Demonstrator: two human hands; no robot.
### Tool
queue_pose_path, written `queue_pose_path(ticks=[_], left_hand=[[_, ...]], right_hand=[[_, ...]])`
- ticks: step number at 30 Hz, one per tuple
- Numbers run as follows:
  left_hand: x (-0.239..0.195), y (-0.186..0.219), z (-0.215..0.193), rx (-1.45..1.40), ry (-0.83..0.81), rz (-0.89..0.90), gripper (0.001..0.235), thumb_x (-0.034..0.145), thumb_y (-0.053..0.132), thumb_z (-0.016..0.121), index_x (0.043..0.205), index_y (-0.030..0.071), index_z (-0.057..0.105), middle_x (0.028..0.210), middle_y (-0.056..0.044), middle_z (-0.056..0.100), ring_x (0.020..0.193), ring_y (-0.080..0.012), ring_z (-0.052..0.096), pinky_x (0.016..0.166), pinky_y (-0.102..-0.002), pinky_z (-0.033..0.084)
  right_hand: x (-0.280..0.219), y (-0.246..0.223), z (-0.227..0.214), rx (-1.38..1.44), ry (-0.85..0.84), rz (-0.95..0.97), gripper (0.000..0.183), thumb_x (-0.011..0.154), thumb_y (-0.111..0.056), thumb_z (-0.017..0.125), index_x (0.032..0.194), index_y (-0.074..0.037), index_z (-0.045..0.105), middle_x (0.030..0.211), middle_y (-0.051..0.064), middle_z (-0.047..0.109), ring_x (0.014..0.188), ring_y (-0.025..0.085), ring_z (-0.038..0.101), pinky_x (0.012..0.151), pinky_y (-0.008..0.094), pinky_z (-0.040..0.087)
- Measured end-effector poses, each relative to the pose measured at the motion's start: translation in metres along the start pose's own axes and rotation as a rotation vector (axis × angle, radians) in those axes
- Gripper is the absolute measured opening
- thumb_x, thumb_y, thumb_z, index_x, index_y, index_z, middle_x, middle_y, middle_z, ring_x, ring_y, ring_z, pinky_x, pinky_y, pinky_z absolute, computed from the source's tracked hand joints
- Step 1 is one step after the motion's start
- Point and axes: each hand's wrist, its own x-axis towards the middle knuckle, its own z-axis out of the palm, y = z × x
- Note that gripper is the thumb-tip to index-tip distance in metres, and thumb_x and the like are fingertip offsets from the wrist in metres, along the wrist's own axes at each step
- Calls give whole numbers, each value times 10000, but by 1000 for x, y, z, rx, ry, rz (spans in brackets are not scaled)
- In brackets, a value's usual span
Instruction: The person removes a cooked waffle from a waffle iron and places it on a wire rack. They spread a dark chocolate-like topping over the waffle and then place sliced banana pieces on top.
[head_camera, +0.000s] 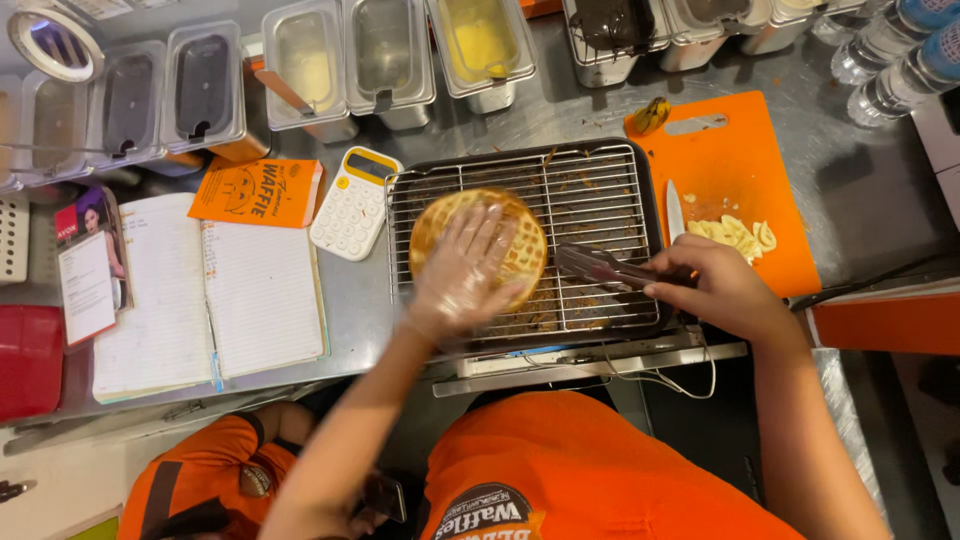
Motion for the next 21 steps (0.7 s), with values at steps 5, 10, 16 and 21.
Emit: queue_pose_path(ticks=[5,10,16,21], left_hand=[[-9,-57,-16,39,177,134,719,1080,616,337,1637,171,249,1718,-129,226,1612,-308,185,1337,-492,56],[3,-30,3,-47,152,-285,791,1069,578,368,1625,30,238,1673,-245,198,1547,-413,144,1235,-542,35],[4,-30,5,10,10,-253,749,1052,569,330,1631,107,218,1694,-152,221,1579,-365,149,1289,-501,30],[7,-26,3,-1,101,-233,736,1039,538,326,1622,97,242,1672,-162,237,1545,-372,165,1249,-522,36]], right_hand=[[-6,1,9,6,-168,-221,220,771,-187,825,961,-89,772,853,23,644,815,160,629,672,320,507],[40,3,24,-85,-246,-300,223,780,-212,829,948,-80,765,856,45,679,806,187,659,708,334,521],[87,-4,5,-185,95,-197,212,808,-179,825,962,-51,754,874,94,660,818,261,649,729,374,507],[82,-24,54,-297,433,-302,193,857,-111,802,1021,-36,730,946,117,632,891,323,610,760,408,499]])
